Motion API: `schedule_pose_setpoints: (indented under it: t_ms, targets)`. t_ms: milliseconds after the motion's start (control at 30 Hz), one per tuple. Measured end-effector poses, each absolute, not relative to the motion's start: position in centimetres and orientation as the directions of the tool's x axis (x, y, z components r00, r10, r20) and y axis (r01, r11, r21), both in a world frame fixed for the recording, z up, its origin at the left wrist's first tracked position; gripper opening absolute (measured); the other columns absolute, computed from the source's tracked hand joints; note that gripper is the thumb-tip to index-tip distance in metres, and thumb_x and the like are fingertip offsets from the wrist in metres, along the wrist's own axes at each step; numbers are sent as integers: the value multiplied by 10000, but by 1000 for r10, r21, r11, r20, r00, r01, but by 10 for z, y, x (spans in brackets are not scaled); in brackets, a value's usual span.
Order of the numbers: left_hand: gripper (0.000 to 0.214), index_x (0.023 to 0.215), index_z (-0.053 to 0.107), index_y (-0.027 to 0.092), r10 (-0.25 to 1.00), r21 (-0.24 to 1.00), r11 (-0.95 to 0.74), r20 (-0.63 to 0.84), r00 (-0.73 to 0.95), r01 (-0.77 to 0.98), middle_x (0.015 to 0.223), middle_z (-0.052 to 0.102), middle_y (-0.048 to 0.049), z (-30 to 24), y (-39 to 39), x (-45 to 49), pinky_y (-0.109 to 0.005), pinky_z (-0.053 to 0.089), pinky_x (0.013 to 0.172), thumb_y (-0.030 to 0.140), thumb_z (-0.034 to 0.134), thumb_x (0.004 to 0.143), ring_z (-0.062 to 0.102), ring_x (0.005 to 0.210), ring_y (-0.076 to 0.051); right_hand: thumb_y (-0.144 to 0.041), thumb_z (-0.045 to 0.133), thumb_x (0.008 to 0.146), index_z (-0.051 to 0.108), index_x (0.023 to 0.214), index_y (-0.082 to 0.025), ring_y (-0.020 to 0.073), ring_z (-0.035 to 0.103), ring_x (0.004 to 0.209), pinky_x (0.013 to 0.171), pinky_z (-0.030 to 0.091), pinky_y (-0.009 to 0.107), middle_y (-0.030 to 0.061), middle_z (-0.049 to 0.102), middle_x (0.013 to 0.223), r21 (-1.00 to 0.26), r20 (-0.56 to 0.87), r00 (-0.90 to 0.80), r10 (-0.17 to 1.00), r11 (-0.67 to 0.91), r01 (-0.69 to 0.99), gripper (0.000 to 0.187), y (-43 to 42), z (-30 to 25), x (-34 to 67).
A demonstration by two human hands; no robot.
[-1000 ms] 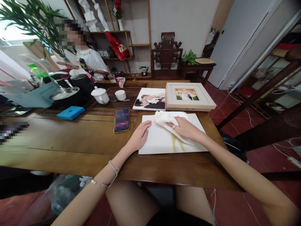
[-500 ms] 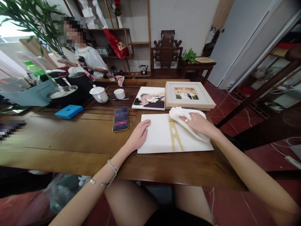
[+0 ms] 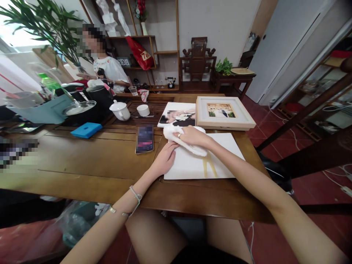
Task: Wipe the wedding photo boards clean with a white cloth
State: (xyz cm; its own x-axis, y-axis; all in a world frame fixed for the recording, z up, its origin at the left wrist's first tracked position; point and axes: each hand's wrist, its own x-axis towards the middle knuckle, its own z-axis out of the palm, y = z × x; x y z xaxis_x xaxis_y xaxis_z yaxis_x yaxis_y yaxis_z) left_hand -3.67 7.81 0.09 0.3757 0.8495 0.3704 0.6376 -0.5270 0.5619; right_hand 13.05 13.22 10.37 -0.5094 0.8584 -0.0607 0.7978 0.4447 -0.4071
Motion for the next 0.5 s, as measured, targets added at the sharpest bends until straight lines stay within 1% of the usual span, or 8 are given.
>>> schedule_pose_setpoints:
  t_ms: [67,133,300,400,500]
  targets:
    - [354,1197,594,131,844,556,-536,372,386,635,1256,583,-152,2,78,-37,-470,415,1078,168,364,931,524,1219,-257,-497,374,946,689,1001,-124,302,659,916,736,460,314,191,695,1102,-413,-67,-504,861,436,800,491,136,103,122]
    - [354,1205,590,141,845,552,-535,374,383,640,1271,581,-147,2,78,-37,-469,414,1082,167,365,932,521,1232,-252,-493,385,943,686,1012,-117,312,653,945,758,460,323,200,688,1117,-413,-62,-494,867,428,804,486,137,102,124]
    - [380,1267,554,147,845,563,-533,383,372,632,1382,532,-149,-3,78,-39,-496,354,1136,172,361,941,468,1322,-251,-466,388,954,684,1025,-151,313,630,1024,843,449,345,156,695,1136,-422,-16,-469,883,419,804,438,130,95,171]
    - [382,1272,554,145,846,575,-533,385,369,621,1388,534,-153,-5,78,-39,-511,345,1141,175,362,943,457,1337,-253,-468,399,950,672,1077,-168,320,615,1072,921,434,393,138,679,1187,-478,34,-389,920,357,802,426,127,82,217]
    - [384,1269,554,134,849,572,-528,381,367,628,1390,532,-158,-5,78,-38,-511,344,1143,176,354,944,449,1345,-251,-489,415,936,623,1191,-157,337,581,1145,983,415,455,143,644,1249,-548,117,-245,962,268,793,467,121,61,255]
